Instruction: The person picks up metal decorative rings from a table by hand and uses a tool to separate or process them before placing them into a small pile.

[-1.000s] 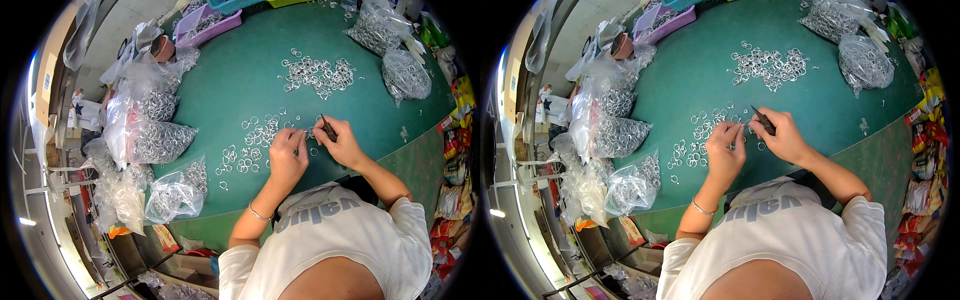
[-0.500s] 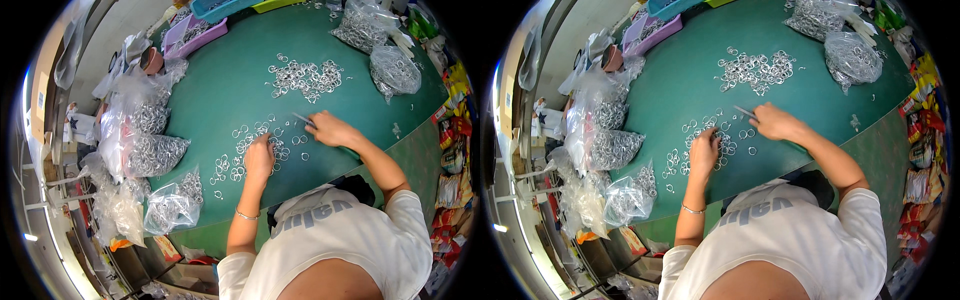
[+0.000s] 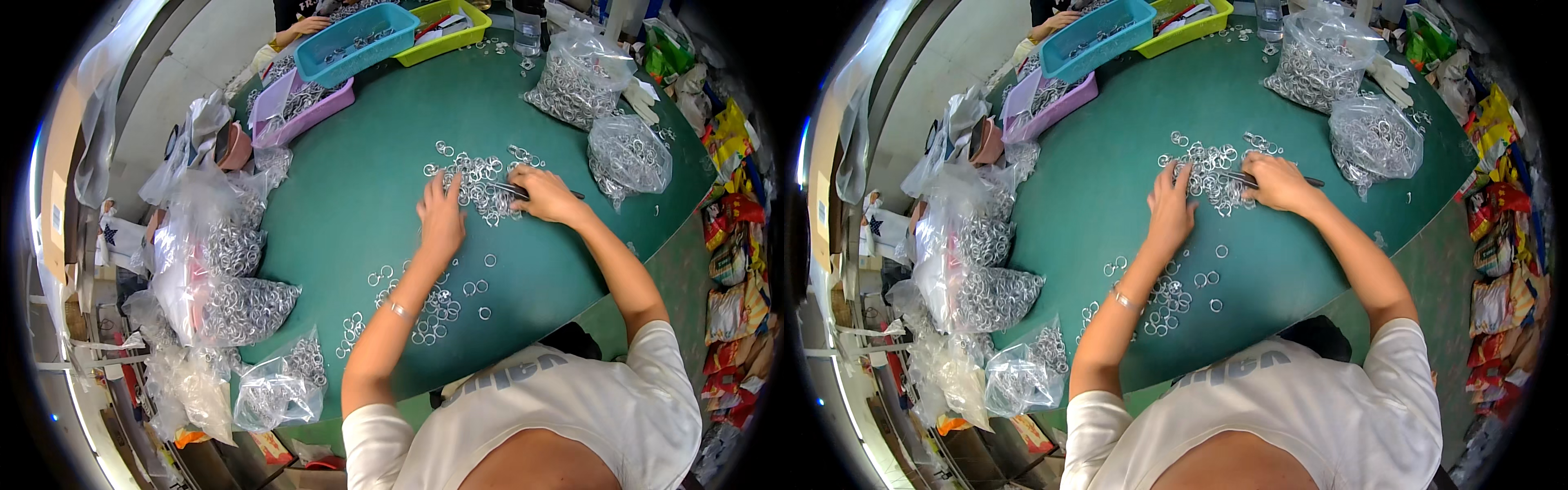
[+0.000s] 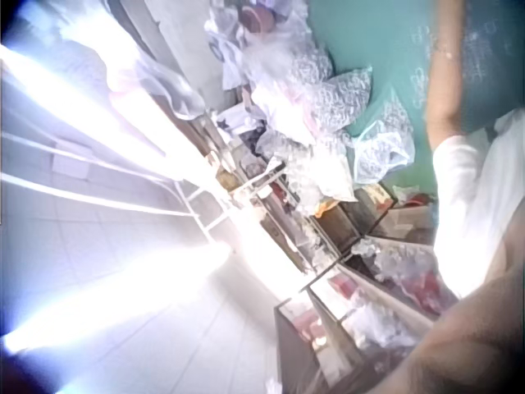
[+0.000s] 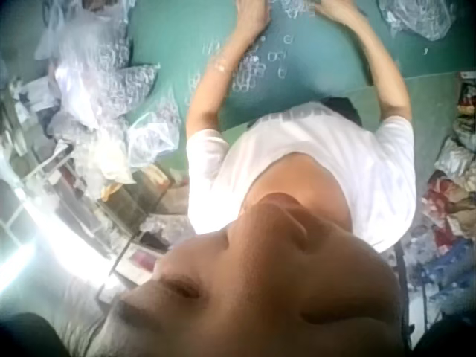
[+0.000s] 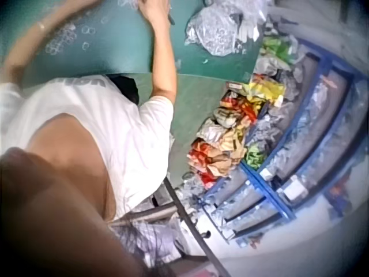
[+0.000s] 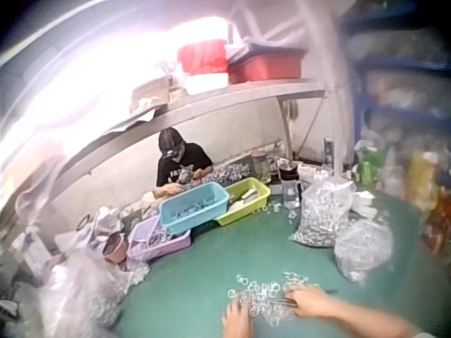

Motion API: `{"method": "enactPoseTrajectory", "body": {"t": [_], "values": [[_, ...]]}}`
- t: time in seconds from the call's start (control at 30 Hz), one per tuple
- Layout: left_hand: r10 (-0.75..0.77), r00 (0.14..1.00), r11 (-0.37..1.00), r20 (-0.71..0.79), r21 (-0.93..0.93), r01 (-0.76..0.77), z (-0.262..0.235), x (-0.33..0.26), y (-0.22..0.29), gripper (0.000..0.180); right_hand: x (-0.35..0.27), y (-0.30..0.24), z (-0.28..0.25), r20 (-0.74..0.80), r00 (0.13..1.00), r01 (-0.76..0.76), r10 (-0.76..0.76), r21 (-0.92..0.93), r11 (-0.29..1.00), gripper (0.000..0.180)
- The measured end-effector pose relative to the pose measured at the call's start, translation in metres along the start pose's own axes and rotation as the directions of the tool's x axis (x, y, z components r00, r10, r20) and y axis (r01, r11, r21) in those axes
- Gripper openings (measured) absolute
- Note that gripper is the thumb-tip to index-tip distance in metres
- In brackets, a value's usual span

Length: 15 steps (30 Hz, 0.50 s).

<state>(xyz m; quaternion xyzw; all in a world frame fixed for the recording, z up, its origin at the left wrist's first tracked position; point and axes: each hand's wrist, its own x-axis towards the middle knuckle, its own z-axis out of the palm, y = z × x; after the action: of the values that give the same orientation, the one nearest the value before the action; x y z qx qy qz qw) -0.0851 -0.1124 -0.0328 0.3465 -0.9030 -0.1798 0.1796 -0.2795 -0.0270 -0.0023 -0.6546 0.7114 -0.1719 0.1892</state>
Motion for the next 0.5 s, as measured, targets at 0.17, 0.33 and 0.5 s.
{"method": "enactPoseTrajectory", "body": {"t": [0.17,0.33,0.5], "values": [[-0.09,0.992,0.996,-0.092,-0.008,0.089,-0.011,-0.055,0.004,0.046,0.021,0.001,-0.014,-0.189,0.976,-0.102,0.111,0.061,0.993,0.024],[-0.032,0.998,0.999,-0.052,-0.008,0.032,-0.014,-0.082,-0.02,0.033,0.055,-0.009,0.009,-0.131,0.986,-0.13,0.106,-0.191,0.973,0.025],[-0.1,0.973,0.995,-0.208,-0.028,0.096,-0.032,-0.059,-0.01,0.041,0.042,0.001,-0.007,-0.055,0.994,-0.095,0.094,-0.007,0.995,0.021]]}}
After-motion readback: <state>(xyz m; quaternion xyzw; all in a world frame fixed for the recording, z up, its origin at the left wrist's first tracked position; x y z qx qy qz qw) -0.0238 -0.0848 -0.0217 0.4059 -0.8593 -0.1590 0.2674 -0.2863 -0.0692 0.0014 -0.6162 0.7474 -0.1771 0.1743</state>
